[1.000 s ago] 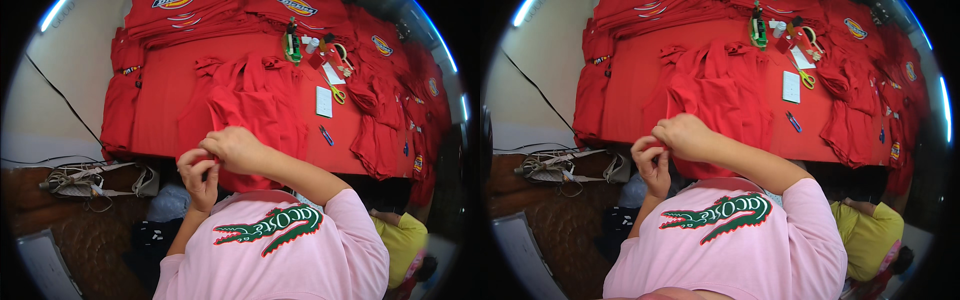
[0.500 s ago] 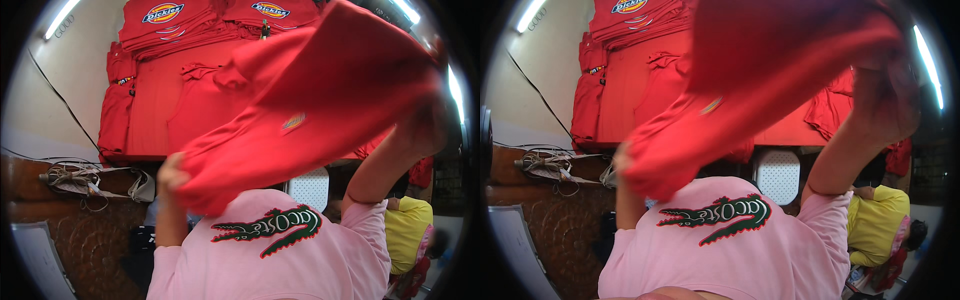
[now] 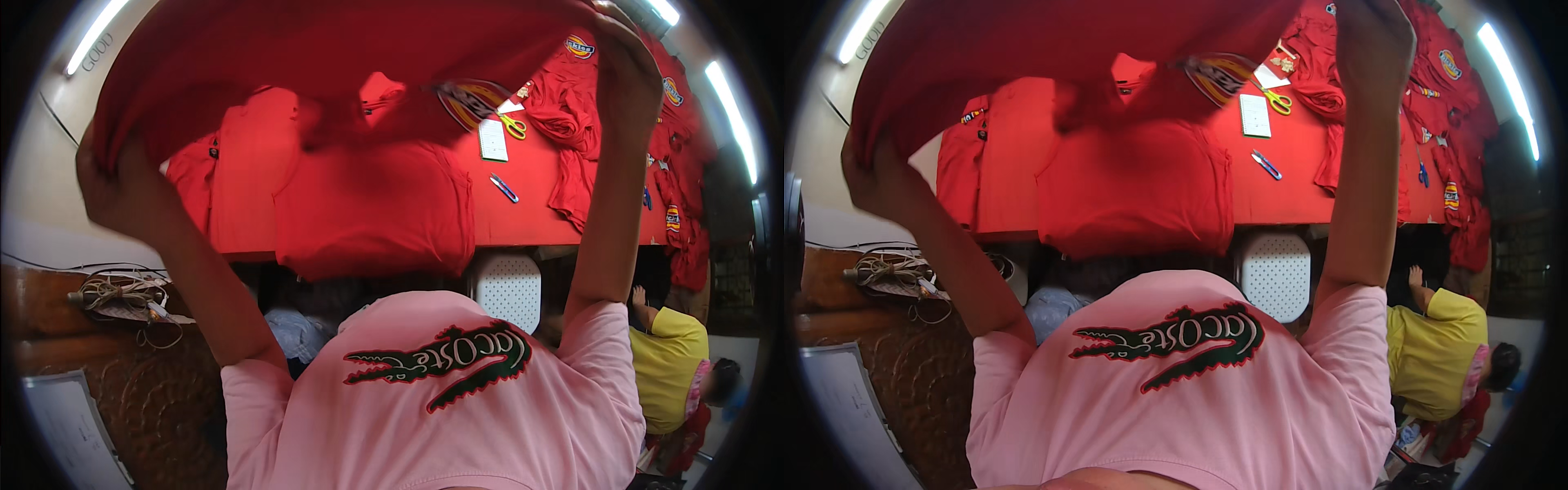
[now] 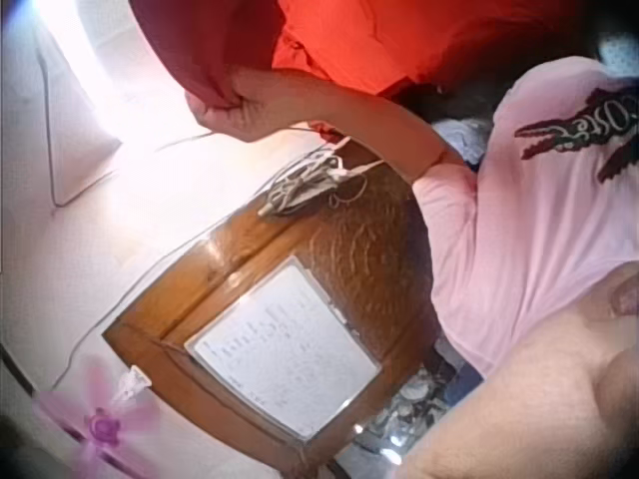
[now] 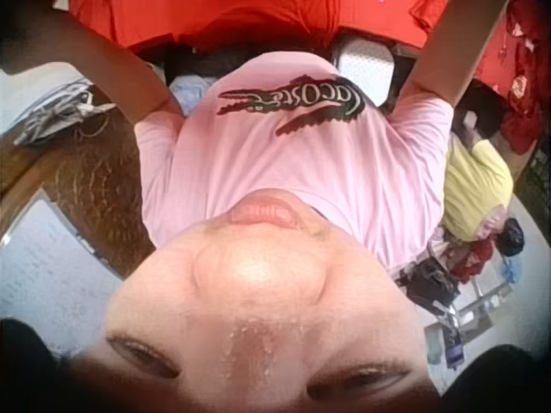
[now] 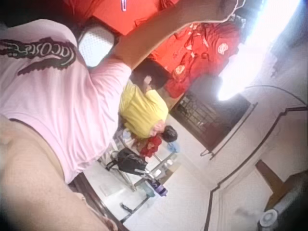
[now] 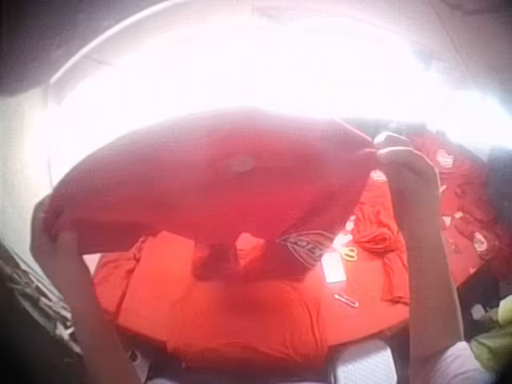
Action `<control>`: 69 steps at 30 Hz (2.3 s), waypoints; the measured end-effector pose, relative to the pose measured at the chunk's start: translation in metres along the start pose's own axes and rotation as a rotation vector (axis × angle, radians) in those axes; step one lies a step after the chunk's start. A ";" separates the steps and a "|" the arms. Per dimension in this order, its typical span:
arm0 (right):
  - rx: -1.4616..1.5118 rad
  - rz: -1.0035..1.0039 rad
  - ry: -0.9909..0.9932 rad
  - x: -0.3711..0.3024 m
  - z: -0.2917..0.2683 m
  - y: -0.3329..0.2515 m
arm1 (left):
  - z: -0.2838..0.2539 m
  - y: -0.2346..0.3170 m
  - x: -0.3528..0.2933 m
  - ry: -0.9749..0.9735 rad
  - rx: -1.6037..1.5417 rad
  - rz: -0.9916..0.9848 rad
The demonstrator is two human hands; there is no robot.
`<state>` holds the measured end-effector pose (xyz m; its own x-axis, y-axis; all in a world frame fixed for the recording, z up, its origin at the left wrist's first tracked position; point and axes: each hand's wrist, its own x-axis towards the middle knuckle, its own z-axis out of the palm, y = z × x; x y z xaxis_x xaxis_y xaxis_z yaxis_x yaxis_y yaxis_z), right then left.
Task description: The person processes several red garments by trimming excess threads with snips, spreading them flat on a table, and folding them into a stack.
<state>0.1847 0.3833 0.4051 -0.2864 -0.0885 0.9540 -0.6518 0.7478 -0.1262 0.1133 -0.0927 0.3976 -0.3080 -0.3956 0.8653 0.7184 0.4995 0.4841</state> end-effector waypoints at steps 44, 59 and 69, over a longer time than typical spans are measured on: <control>-0.174 0.965 -0.916 -0.313 0.162 -0.073 | 0.026 -0.258 -0.333 -1.260 0.567 -0.030; -0.119 0.750 -0.940 -0.352 0.098 -0.134 | -0.157 -0.152 -0.413 -1.369 -0.154 -1.705; -0.004 0.326 -1.214 -0.392 0.134 -0.136 | -0.144 -0.126 -0.447 -0.403 -0.224 -2.207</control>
<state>0.2909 0.2279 0.0120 -0.8952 -0.4454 0.0139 -0.4279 0.8504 -0.3060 0.2501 -0.0894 -0.0694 -0.5204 0.1082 -0.8471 -0.7889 -0.4405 0.4284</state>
